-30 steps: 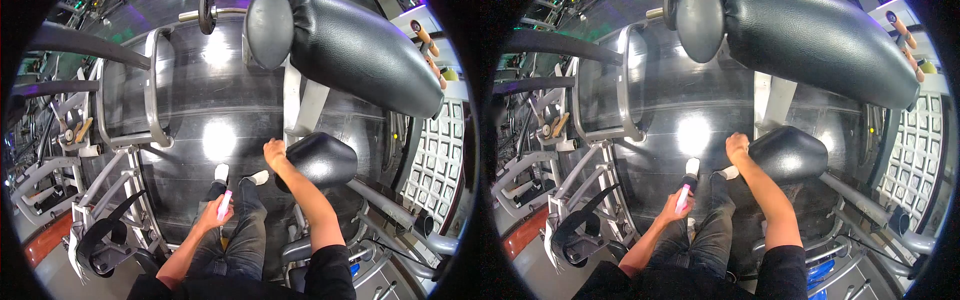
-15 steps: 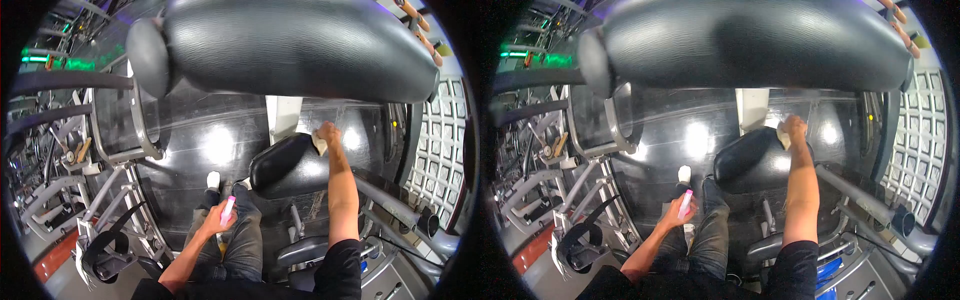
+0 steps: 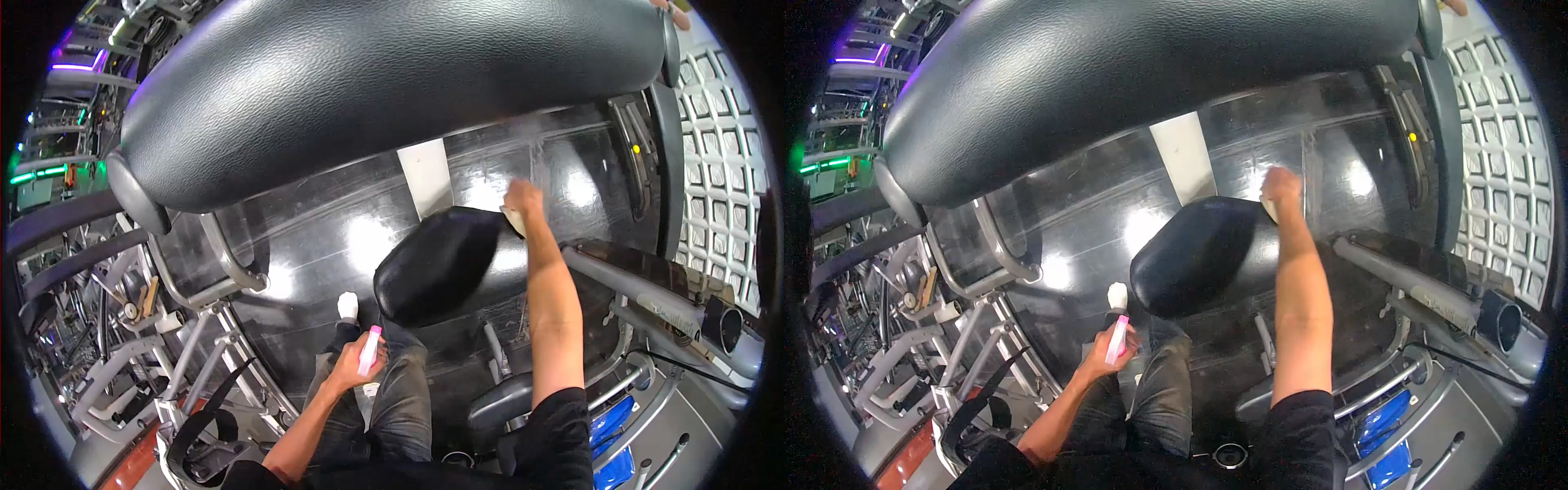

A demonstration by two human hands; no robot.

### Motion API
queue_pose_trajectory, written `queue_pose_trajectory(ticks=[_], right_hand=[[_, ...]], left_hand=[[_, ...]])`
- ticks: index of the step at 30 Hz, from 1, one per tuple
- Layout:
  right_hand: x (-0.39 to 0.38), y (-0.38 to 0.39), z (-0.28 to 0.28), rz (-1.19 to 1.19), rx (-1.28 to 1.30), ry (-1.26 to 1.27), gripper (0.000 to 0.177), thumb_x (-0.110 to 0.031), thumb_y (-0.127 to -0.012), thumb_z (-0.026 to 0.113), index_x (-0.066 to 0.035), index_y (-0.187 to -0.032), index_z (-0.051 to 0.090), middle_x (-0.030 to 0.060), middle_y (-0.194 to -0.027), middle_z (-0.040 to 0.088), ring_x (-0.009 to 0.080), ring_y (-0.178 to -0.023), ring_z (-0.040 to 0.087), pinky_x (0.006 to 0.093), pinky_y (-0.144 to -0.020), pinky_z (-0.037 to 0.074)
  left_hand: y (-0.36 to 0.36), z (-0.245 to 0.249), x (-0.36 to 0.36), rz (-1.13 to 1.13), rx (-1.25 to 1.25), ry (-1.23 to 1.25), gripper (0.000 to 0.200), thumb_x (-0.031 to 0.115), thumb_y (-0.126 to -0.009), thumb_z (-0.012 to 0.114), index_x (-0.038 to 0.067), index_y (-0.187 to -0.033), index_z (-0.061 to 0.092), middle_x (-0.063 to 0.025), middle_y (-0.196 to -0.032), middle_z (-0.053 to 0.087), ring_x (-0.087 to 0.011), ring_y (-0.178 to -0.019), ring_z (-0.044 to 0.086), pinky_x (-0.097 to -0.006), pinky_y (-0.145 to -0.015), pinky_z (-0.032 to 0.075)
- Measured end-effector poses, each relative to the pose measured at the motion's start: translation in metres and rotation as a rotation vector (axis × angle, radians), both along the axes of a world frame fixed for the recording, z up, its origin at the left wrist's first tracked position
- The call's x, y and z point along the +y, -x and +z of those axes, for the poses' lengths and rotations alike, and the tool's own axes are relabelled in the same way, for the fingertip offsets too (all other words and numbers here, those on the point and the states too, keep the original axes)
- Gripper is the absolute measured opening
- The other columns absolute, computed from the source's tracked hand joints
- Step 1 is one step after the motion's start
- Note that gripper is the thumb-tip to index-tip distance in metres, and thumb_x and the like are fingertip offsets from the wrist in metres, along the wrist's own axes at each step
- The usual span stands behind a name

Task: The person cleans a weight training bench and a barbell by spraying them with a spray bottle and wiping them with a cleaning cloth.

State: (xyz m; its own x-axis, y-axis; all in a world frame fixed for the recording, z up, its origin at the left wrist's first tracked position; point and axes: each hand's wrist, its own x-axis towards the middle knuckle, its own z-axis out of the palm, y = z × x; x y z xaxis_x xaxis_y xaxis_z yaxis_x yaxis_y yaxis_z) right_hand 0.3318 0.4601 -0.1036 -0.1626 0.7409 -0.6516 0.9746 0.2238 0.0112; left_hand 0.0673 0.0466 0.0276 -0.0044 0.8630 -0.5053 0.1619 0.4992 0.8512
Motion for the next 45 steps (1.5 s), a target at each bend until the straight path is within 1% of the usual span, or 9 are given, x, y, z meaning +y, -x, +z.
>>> queue_pose_trajectory(ticks=[7, 11, 16, 24, 26, 32, 38, 40, 45], right_hand=[[-0.039, 0.143, -0.029, 0.13, 0.576, 0.288, 0.03, -0.035, -0.08, 0.06, -0.012, -0.095, 0.073, 0.0134, -0.104, 0.07, 0.0317, -0.095, 0.068, 0.0416, -0.084, 0.053], [-0.052, 0.151, -0.017, 0.283, 0.396, 0.208, 0.03, -0.035, -0.081, 0.06, -0.013, -0.096, 0.072, 0.0117, -0.106, 0.07, 0.0306, -0.095, 0.068, 0.0402, -0.084, 0.053], [-0.012, 0.055, -0.054, 0.223, -0.026, 0.014, 0.027, -0.036, -0.074, 0.062, -0.023, -0.094, 0.074, 0.0104, -0.104, 0.07, 0.0294, -0.097, 0.068, 0.0412, -0.081, 0.055], [-0.007, -0.124, -0.03, 0.027, 0.538, 0.218, 0.03, -0.026, -0.094, 0.052, -0.005, -0.107, 0.068, 0.0076, -0.103, 0.071, 0.0262, -0.092, 0.067, 0.0374, -0.08, 0.052], [-0.027, -0.141, -0.033, -0.38, 0.746, 0.16, 0.028, -0.026, -0.096, 0.054, -0.006, -0.11, 0.069, 0.0109, -0.093, 0.072, 0.0167, -0.078, 0.063, 0.0326, -0.073, 0.05], [-0.109, -0.219, -0.087, -0.245, 0.59, 0.01, 0.036, -0.026, -0.101, 0.043, -0.001, -0.118, 0.063, 0.006, -0.103, 0.069, 0.0177, -0.089, 0.063, 0.0301, -0.08, 0.049], [-0.226, -0.197, -0.097, -1.794, 1.166, 0.287, 0.04, -0.045, -0.094, 0.049, -0.012, -0.109, 0.067, 0.0032, -0.102, 0.068, 0.0209, -0.092, 0.065, 0.0373, -0.079, 0.054], [-0.264, -0.156, -0.075, -1.847, 0.977, 0.116, 0.057, -0.056, -0.089, 0.048, -0.016, -0.129, 0.056, 0.008, -0.129, 0.054, 0.0249, -0.117, 0.049, 0.0489, -0.09, 0.042], [-0.339, -0.012, -0.04, -2.024, 1.268, 0.106, 0.036, -0.054, -0.092, 0.041, -0.025, -0.108, 0.053, -0.0013, -0.101, 0.053, 0.0182, -0.085, 0.052, 0.0409, -0.068, 0.042]], left_hand=[[-0.012, 0.005, 0.006, 0.064, 0.035, -0.009, 0.027, 0.003, -0.078, 0.067, 0.0, -0.103, 0.056, -0.0066, -0.077, 0.067, -0.0165, -0.072, 0.069, -0.0291, -0.07, 0.054], [-0.015, 0.006, 0.006, 0.032, 0.056, -0.011, 0.027, 0.003, -0.078, 0.067, -0.001, -0.102, 0.055, -0.0063, -0.077, 0.066, -0.0161, -0.072, 0.068, -0.0292, -0.07, 0.054], [-0.014, 0.009, 0.012, 0.003, 0.051, -0.021, 0.027, 0.002, -0.078, 0.067, -0.001, -0.102, 0.055, -0.0065, -0.076, 0.066, -0.0159, -0.071, 0.067, -0.029, -0.07, 0.054], [-0.013, 0.006, 0.01, -0.068, 0.052, 0.02, 0.028, 0.002, -0.078, 0.067, 0.0, -0.103, 0.056, -0.0068, -0.076, 0.066, -0.017, -0.071, 0.068, -0.029, -0.069, 0.054], [-0.013, 0.006, 0.011, -0.077, 0.041, 0.012, 0.028, 0.002, -0.078, 0.067, 0.0, -0.103, 0.056, -0.0067, -0.076, 0.066, -0.0174, -0.071, 0.068, -0.0292, -0.068, 0.054], [0.001, 0.005, 0.007, -0.089, 0.066, -0.093, 0.029, 0.002, -0.077, 0.068, 0.001, -0.104, 0.056, -0.0061, -0.076, 0.067, -0.0171, -0.071, 0.068, -0.0297, -0.068, 0.054], [0.015, -0.001, -0.003, -0.027, -0.02, -0.2, 0.032, -0.001, -0.076, 0.068, 0.002, -0.105, 0.054, -0.0066, -0.075, 0.067, -0.0167, -0.075, 0.07, -0.0286, -0.072, 0.055], [0.018, 0.009, -0.001, 0.008, -0.024, -0.203, 0.032, -0.002, -0.077, 0.068, 0.002, -0.105, 0.054, -0.0064, -0.076, 0.067, -0.0168, -0.077, 0.071, -0.0285, -0.072, 0.056], [0.033, 0.027, -0.001, 0.021, -0.066, -0.207, 0.032, 0.001, -0.081, 0.069, 0.002, -0.11, 0.054, -0.0055, -0.075, 0.067, -0.0149, -0.078, 0.07, -0.0299, -0.073, 0.056]])
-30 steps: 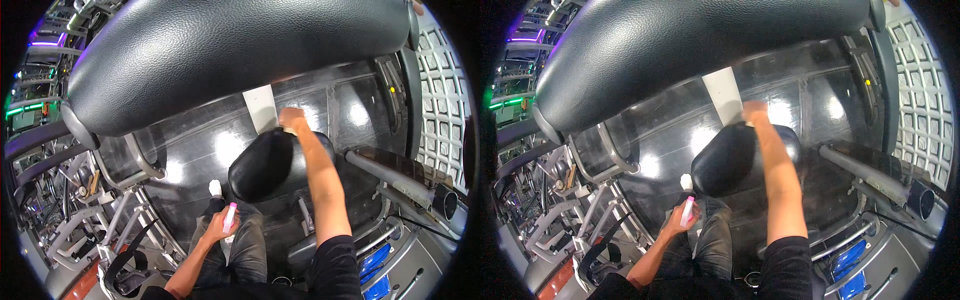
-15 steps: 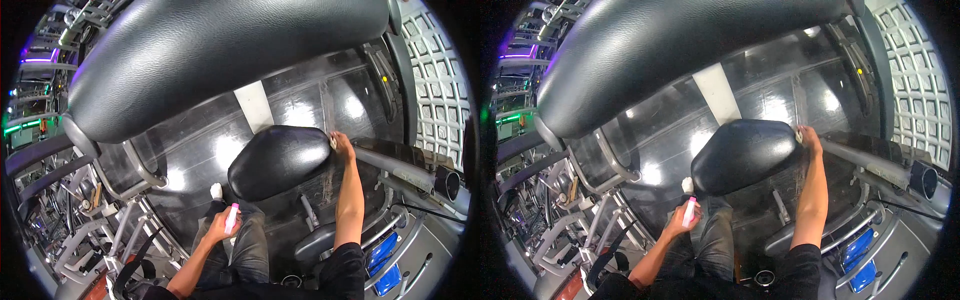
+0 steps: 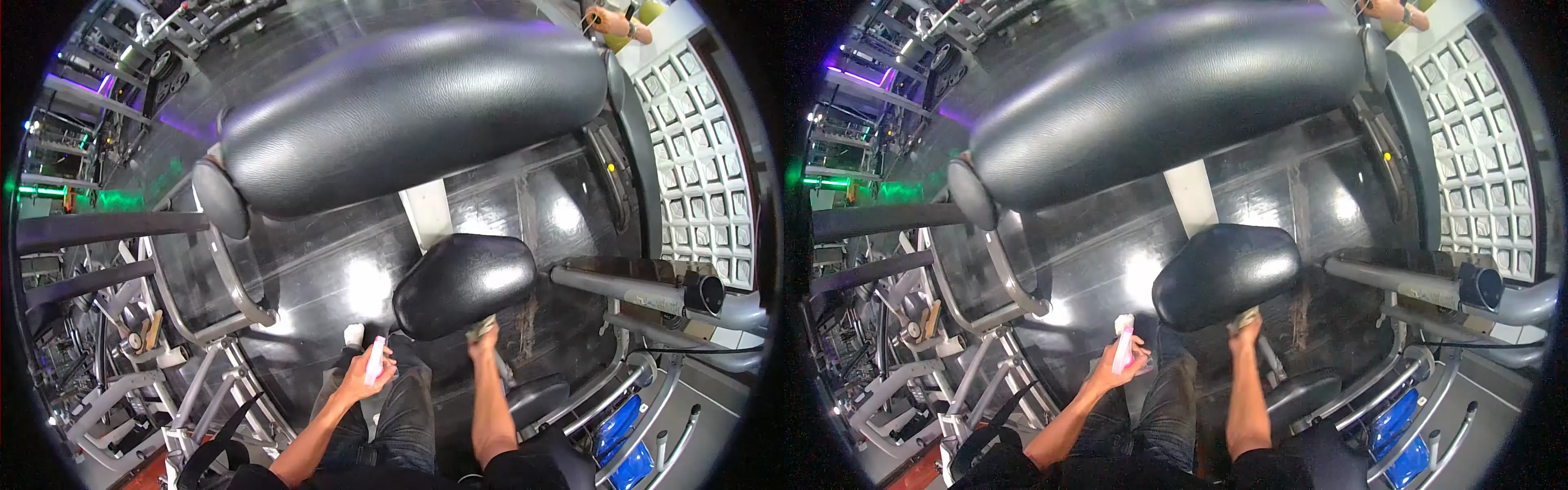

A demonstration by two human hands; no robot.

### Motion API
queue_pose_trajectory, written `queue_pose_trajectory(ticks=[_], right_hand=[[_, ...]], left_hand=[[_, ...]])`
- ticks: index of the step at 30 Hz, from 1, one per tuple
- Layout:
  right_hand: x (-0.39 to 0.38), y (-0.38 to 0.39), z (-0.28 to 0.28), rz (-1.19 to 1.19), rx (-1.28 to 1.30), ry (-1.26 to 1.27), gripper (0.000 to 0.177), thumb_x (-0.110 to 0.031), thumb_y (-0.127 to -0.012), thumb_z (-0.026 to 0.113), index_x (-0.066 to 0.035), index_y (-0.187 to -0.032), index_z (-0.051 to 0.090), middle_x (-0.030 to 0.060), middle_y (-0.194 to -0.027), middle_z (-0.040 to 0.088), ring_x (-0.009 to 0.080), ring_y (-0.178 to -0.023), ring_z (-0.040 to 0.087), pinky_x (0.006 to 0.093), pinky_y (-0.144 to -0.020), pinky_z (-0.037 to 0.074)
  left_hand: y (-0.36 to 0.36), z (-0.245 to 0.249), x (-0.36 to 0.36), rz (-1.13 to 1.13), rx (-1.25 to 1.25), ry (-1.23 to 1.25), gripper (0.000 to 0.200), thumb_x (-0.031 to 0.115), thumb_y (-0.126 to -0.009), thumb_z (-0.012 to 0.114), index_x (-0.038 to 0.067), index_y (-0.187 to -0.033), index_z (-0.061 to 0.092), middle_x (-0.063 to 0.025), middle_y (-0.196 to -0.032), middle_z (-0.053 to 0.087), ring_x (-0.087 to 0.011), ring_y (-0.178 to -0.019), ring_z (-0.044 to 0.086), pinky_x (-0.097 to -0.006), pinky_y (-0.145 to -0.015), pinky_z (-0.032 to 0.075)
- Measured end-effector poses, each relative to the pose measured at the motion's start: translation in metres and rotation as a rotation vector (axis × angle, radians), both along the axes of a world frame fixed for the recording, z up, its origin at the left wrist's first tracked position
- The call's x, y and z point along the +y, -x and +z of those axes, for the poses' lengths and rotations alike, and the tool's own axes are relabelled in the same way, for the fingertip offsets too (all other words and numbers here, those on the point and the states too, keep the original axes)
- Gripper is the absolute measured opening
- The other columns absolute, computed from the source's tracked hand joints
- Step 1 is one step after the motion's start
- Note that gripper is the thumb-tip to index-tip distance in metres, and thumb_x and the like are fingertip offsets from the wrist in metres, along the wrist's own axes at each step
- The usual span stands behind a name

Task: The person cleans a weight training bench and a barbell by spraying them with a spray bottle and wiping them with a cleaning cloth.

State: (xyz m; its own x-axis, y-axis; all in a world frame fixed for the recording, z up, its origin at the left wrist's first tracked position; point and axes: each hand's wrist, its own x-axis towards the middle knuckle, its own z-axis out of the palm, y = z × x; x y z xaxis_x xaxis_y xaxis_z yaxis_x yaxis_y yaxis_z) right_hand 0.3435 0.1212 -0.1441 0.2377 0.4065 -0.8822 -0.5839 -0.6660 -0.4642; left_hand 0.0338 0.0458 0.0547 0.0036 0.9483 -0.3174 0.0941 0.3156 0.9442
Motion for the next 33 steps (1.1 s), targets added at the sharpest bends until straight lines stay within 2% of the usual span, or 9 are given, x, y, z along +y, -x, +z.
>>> queue_pose_trajectory(ticks=[1, 3, 7, 9, 13, 20, 23, 25, 33], right_hand=[[-0.003, 0.035, 0.026, -0.12, 0.036, -0.038, 0.027, -0.051, -0.092, 0.045, -0.027, -0.086, 0.056, -0.0073, -0.076, 0.054, 0.012, -0.063, 0.053, 0.0295, -0.051, 0.042], [-0.015, 0.08, 0.038, -0.258, -0.002, -0.002, 0.027, -0.047, -0.093, 0.047, -0.024, -0.085, 0.056, -0.0071, -0.075, 0.053, 0.0129, -0.063, 0.053, 0.0314, -0.052, 0.042], [-0.042, 0.064, 0.032, -0.052, 0.049, 0.014, 0.019, -0.031, -0.097, 0.048, -0.018, -0.09, 0.06, -0.0047, -0.078, 0.058, 0.0123, -0.067, 0.056, 0.0328, -0.057, 0.045], [-0.044, 0.042, 0.048, 0.395, 0.313, -0.139, 0.02, -0.03, -0.097, 0.048, -0.017, -0.098, 0.062, -0.0027, -0.083, 0.062, 0.015, -0.069, 0.059, 0.0348, -0.058, 0.047], [-0.031, 0.026, 0.094, 0.352, 0.389, -0.074, 0.028, -0.037, -0.094, 0.051, -0.015, -0.106, 0.064, 0.001, -0.092, 0.067, 0.0211, -0.076, 0.064, 0.037, -0.061, 0.051], [0.027, 0.073, 0.267, 0.12, 0.836, -0.357, 0.059, -0.056, -0.094, 0.043, -0.009, -0.129, 0.055, 0.015, -0.111, 0.065, 0.0401, -0.104, 0.06, 0.0651, -0.096, 0.042], [0.043, 0.079, 0.277, 0.205, 0.943, -0.438, 0.052, -0.045, -0.095, 0.046, -0.005, -0.126, 0.056, 0.0179, -0.11, 0.065, 0.0365, -0.101, 0.063, 0.0562, -0.089, 0.052], [0.054, 0.09, 0.285, 0.204, 0.925, -0.454, 0.049, -0.04, -0.093, 0.048, -0.004, -0.125, 0.057, 0.0183, -0.109, 0.065, 0.034, -0.099, 0.064, 0.0487, -0.082, 0.056], [0.078, 0.147, 0.326, 0.007, 0.78, -0.463, 0.046, -0.039, -0.091, 0.051, -0.006, -0.122, 0.057, 0.016, -0.103, 0.063, 0.0278, -0.085, 0.063, 0.0397, -0.071, 0.055]], left_hand=[[0.003, 0.002, -0.001, 0.013, -0.024, -0.002, 0.033, 0.002, -0.082, 0.069, 0.002, -0.111, 0.054, -0.0051, -0.075, 0.066, -0.0146, -0.078, 0.069, -0.0303, -0.074, 0.056], [0.011, 0.01, 0.001, 0.023, -0.045, -0.023, 0.034, 0.002, -0.083, 0.069, 0.002, -0.113, 0.054, -0.0047, -0.075, 0.066, -0.0142, -0.078, 0.069, -0.0307, -0.074, 0.056], [0.022, 0.023, 0.004, 0.051, -0.027, -0.124, 0.04, 0.003, -0.084, 0.069, -0.002, -0.119, 0.051, -0.0055, -0.076, 0.066, -0.0168, -0.082, 0.069, -0.0345, -0.083, 0.055], [0.025, 0.04, 0.008, 0.073, -0.017, -0.11, 0.042, 0.004, -0.085, 0.07, -0.003, -0.121, 0.05, -0.0056, -0.076, 0.066, -0.0182, -0.084, 0.069, -0.0363, -0.084, 0.054], [0.03, 0.06, 0.013, 0.05, 0.13, -0.271, 0.045, 0.004, -0.082, 0.072, -0.003, -0.121, 0.051, -0.0094, -0.081, 0.069, -0.0179, -0.083, 0.069, -0.033, -0.079, 0.056], [0.048, 0.118, 0.029, 0.176, 0.117, -0.156, 0.041, 0.002, -0.083, 0.069, 0.002, -0.12, 0.051, -0.0107, -0.094, 0.066, -0.0171, -0.082, 0.07, -0.0302, -0.072, 0.055], [0.06, 0.135, 0.045, 0.265, -0.049, -0.244, 0.038, -0.003, -0.084, 0.065, 0.0, -0.118, 0.049, -0.0102, -0.098, 0.061, -0.0179, -0.083, 0.07, -0.0304, -0.074, 0.056], [0.076, 0.147, 0.058, 0.117, -0.04, -0.315, 0.067, -0.005, -0.088, 0.057, 0.005, -0.147, 0.026, -0.0142, -0.113, 0.055, -0.0224, -0.087, 0.069, -0.0335, -0.076, 0.056], [0.111, 0.19, 0.132, 0.037, -0.188, -0.297, 0.06, -0.002, -0.09, 0.059, 0.004, -0.144, 0.033, -0.0109, -0.118, 0.058, -0.0183, -0.09, 0.068, -0.031, -0.079, 0.055]])
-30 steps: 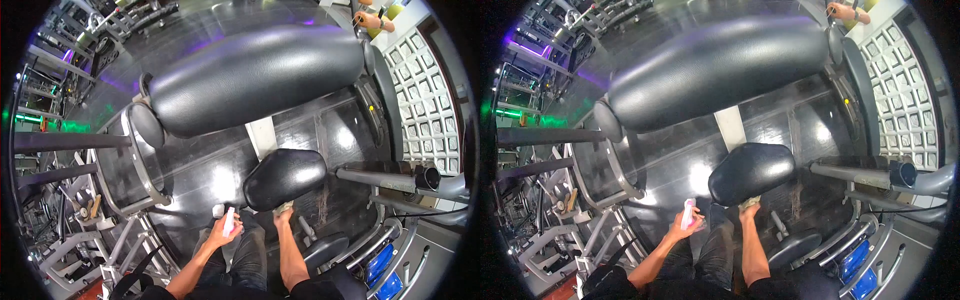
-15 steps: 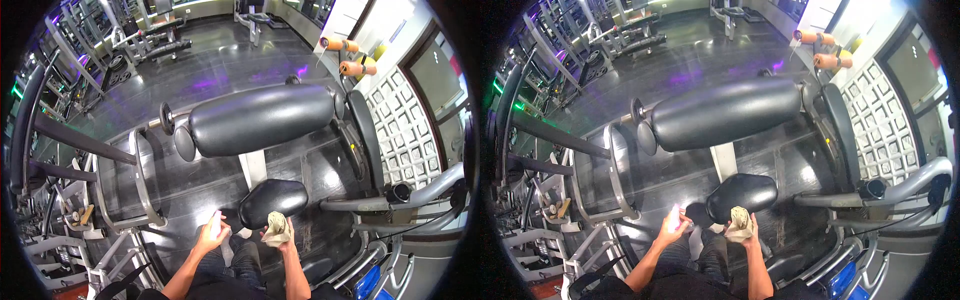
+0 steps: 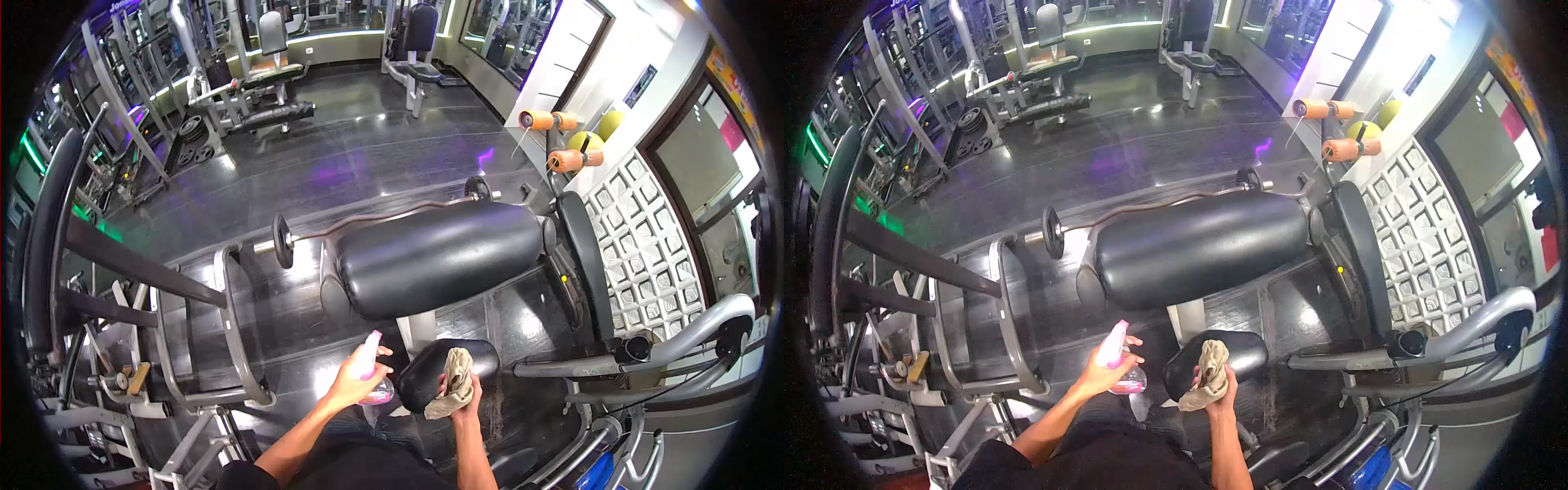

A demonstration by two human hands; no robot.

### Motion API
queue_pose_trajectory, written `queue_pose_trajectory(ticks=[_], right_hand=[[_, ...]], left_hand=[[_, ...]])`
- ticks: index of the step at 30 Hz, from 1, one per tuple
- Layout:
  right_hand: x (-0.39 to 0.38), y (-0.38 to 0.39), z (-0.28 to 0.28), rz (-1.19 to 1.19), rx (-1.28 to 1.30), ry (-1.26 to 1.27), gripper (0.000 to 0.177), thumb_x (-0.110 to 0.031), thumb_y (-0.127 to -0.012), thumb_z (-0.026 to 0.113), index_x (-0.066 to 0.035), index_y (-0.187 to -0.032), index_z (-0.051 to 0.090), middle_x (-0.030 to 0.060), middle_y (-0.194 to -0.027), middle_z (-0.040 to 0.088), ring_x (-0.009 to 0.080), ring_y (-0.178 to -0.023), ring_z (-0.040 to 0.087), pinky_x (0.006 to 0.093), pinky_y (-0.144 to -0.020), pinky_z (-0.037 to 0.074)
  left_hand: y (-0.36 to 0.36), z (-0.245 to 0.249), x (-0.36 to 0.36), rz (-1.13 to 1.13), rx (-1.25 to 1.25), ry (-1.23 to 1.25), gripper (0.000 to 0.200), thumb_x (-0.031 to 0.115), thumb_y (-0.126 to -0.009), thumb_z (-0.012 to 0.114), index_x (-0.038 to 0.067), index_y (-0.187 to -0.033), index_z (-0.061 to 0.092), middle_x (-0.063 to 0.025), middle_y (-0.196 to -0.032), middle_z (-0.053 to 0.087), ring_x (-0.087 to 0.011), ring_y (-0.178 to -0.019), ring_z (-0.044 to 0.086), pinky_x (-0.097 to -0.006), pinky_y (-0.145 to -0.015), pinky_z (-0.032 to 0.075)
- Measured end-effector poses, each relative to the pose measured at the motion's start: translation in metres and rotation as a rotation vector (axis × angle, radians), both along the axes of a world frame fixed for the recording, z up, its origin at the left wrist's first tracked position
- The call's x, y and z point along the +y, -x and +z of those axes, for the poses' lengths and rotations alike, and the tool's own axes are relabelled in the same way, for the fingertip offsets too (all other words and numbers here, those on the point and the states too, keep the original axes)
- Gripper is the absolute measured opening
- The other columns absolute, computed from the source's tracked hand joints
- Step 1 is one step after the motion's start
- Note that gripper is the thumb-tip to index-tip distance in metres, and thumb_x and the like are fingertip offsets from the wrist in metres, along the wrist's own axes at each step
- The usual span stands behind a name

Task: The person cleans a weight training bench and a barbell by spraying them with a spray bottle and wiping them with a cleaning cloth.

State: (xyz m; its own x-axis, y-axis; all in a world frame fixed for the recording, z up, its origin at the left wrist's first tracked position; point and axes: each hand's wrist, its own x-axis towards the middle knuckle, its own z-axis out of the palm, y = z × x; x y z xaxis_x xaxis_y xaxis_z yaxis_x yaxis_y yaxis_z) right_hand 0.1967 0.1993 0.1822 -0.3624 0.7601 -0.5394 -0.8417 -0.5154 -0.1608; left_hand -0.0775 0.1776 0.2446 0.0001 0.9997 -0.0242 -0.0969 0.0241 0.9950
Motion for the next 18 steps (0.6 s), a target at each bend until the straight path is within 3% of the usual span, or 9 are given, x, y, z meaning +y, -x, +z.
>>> queue_pose_trajectory(ticks=[3, 10, 12, 16, 18], right_hand=[[0.003, 0.017, 0.007, -0.042, -0.01, 0.009, 0.044, -0.038, -0.09, 0.053, -0.006, -0.12, 0.057, 0.0147, -0.102, 0.063, 0.0265, -0.085, 0.063, 0.0375, -0.069, 0.055], [0.023, 0.052, 0.014, -0.092, -0.168, -0.009, 0.043, -0.038, -0.09, 0.053, -0.007, -0.119, 0.058, 0.0102, -0.099, 0.063, 0.0229, -0.084, 0.064, 0.0337, -0.068, 0.055], [0.035, 0.064, 0.026, -0.13, -0.186, 0.03, 0.043, -0.041, -0.089, 0.053, -0.005, -0.113, 0.058, 0.0151, -0.093, 0.062, 0.0235, -0.07, 0.061, 0.0328, -0.064, 0.054], [0.042, 0.069, 0.03, -0.152, -0.237, -0.032, 0.042, -0.04, -0.09, 0.051, -0.006, -0.113, 0.058, 0.0146, -0.089, 0.065, 0.0231, -0.069, 0.062, 0.0331, -0.063, 0.054], [0.042, 0.072, 0.035, -0.201, -0.227, 0.012, 0.041, -0.039, -0.091, 0.049, -0.006, -0.113, 0.059, 0.0147, -0.088, 0.065, 0.0231, -0.067, 0.062, 0.0332, -0.062, 0.054]], left_hand=[[0.023, 0.025, 0.021, -0.159, -0.007, 0.022, 0.061, -0.004, -0.09, 0.058, 0.002, -0.145, 0.032, -0.013, -0.122, 0.057, -0.0182, -0.09, 0.068, -0.0307, -0.079, 0.055], [0.074, 0.037, 0.058, -0.267, -0.106, -0.015, 0.066, -0.005, -0.089, 0.059, 0.005, -0.148, 0.03, -0.0128, -0.129, 0.052, -0.0175, -0.093, 0.065, -0.033, -0.082, 0.056], [0.076, 0.03, 0.066, -0.302, -0.096, -0.015, 0.065, -0.004, -0.089, 0.059, 0.005, -0.147, 0.032, -0.0111, -0.125, 0.051, -0.0172, -0.092, 0.064, -0.0319, -0.08, 0.057], [0.057, 0.034, 0.082, -0.274, -0.052, -0.019, 0.055, -0.001, -0.09, 0.06, 0.005, -0.141, 0.04, -0.0075, -0.106, 0.053, -0.0148, -0.08, 0.063, -0.0294, -0.069, 0.057], [0.045, 0.044, 0.093, -0.237, -0.026, 0.04, 0.036, 0.001, -0.089, 0.063, 0.0, -0.123, 0.051, -0.0027, -0.089, 0.056, -0.0104, -0.074, 0.061, -0.0266, -0.064, 0.056]])
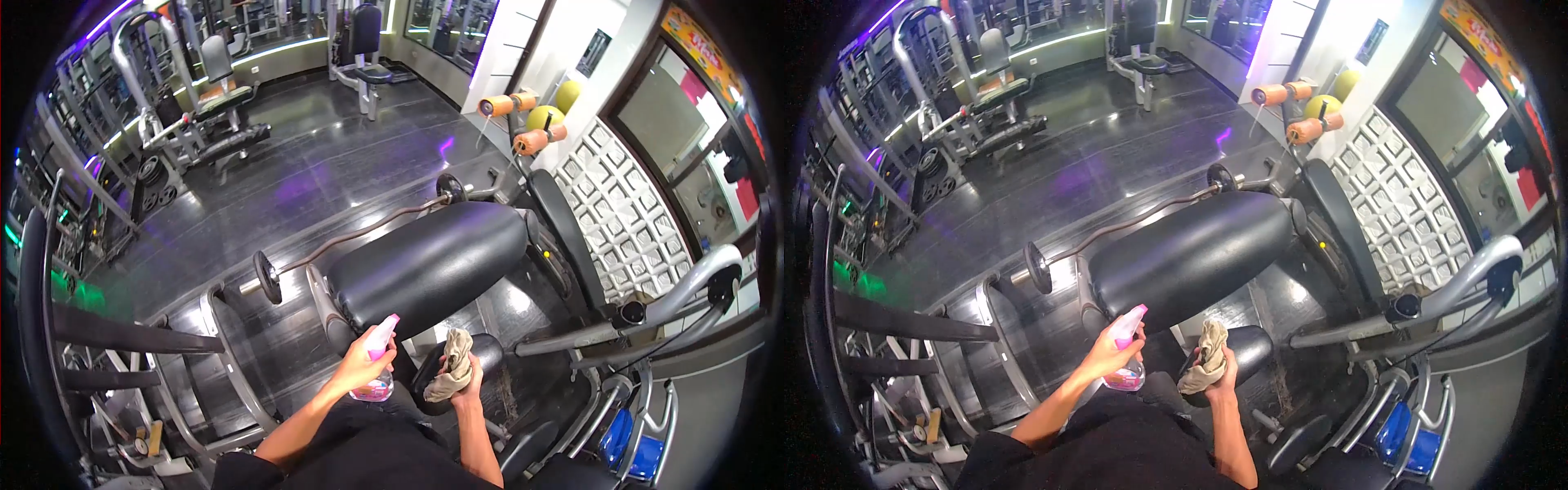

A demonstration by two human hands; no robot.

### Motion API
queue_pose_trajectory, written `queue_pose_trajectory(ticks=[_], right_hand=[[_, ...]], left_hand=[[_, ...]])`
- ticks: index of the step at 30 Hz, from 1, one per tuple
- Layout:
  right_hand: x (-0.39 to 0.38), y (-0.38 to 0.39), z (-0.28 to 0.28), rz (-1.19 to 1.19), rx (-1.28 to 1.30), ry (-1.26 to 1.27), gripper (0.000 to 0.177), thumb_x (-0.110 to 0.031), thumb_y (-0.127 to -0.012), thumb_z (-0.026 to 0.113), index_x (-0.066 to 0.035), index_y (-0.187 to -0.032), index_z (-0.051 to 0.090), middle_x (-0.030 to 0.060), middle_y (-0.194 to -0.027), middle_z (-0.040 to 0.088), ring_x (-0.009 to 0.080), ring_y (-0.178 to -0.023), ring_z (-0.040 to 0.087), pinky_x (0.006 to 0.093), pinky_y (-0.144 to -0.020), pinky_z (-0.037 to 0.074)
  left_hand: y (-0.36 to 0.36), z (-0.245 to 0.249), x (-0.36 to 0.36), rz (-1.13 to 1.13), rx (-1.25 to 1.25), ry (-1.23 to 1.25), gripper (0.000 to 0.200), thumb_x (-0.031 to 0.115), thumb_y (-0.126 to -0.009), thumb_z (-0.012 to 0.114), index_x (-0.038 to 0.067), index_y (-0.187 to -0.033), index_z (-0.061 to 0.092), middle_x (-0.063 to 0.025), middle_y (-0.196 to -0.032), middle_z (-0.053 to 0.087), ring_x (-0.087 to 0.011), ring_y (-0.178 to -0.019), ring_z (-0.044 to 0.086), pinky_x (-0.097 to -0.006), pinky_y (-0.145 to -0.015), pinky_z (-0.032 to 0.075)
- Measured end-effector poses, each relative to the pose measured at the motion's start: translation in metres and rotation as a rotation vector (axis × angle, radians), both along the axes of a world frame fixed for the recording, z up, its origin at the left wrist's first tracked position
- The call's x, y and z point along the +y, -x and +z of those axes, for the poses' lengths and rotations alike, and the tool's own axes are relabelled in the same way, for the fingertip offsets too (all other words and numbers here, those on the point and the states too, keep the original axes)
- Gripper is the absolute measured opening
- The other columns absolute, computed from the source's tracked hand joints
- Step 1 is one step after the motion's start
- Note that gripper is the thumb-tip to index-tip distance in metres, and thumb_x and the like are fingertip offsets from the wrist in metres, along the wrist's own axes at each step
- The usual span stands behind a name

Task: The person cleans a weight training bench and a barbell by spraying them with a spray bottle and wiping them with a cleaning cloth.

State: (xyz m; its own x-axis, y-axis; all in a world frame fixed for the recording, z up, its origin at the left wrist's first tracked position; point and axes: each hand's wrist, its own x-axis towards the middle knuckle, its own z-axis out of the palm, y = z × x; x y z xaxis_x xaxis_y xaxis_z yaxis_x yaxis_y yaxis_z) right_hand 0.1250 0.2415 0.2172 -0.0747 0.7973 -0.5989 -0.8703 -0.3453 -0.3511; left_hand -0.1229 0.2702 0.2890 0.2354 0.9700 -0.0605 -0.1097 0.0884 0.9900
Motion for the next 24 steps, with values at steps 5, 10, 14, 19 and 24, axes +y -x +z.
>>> queue_pose_trajectory(ticks=[5, 10, 14, 19, 24], right_hand=[[-0.003, -0.003, -0.013, -0.077, -0.012, -0.058, 0.039, -0.038, -0.093, 0.047, -0.007, -0.113, 0.06, 0.014, -0.089, 0.067, 0.0234, -0.066, 0.063, 0.0347, -0.061, 0.054], [-0.003, -0.001, -0.011, -0.124, -0.122, -0.09, 0.038, -0.037, -0.091, 0.051, -0.006, -0.112, 0.06, 0.0117, -0.09, 0.068, 0.0226, -0.073, 0.065, 0.0354, -0.063, 0.055], [0.008, -0.002, 0.001, -0.133, -0.207, -0.102, 0.036, -0.036, -0.091, 0.051, -0.007, -0.11, 0.06, 0.0092, -0.089, 0.068, 0.0212, -0.073, 0.065, 0.035, -0.065, 0.055], [0.044, 0.006, 0.007, -0.229, -0.581, -0.27, 0.054, -0.018, -0.09, 0.059, -0.009, -0.139, 0.04, 0.0085, -0.126, 0.054, 0.0205, -0.111, 0.057, 0.0343, -0.093, 0.048], [0.086, 0.029, 0.02, -0.029, -1.659, -0.648, 0.058, -0.008, -0.08, 0.068, -0.006, -0.135, 0.048, 0.0178, -0.116, 0.054, 0.0358, -0.109, 0.056, 0.0411, -0.094, 0.045]], left_hand=[[-0.027, 0.01, 0.03, -0.033, 0.159, 0.113, 0.029, 0.018, -0.089, 0.067, -0.001, -0.108, 0.056, -0.0028, -0.079, 0.061, -0.0104, -0.058, 0.062, -0.0269, -0.057, 0.051], [-0.041, 0.01, 0.055, -0.046, 0.231, 0.138, 0.028, 0.02, -0.088, 0.068, 0.0, -0.104, 0.057, -0.0045, -0.077, 0.062, -0.0116, -0.056, 0.062, -0.0279, -0.056, 0.052], [-0.044, -0.001, 0.067, -0.029, 0.279, 0.125, 0.026, 0.019, -0.087, 0.068, 0.0, -0.1, 0.056, -0.006, -0.076, 0.061, -0.0126, -0.055, 0.062, -0.0281, -0.053, 0.052], [-0.045, -0.003, 0.072, 0.016, 0.223, 0.097, 0.021, 0.013, -0.089, 0.067, 0.0, -0.101, 0.057, -0.0043, -0.078, 0.061, -0.011, -0.058, 0.063, -0.027, -0.053, 0.052], [-0.028, 0.006, 0.057, 0.011, 0.155, 0.104, 0.018, 0.005, -0.089, 0.064, -0.001, -0.105, 0.057, -0.0029, -0.082, 0.062, -0.0105, -0.061, 0.064, -0.0255, -0.057, 0.051]])
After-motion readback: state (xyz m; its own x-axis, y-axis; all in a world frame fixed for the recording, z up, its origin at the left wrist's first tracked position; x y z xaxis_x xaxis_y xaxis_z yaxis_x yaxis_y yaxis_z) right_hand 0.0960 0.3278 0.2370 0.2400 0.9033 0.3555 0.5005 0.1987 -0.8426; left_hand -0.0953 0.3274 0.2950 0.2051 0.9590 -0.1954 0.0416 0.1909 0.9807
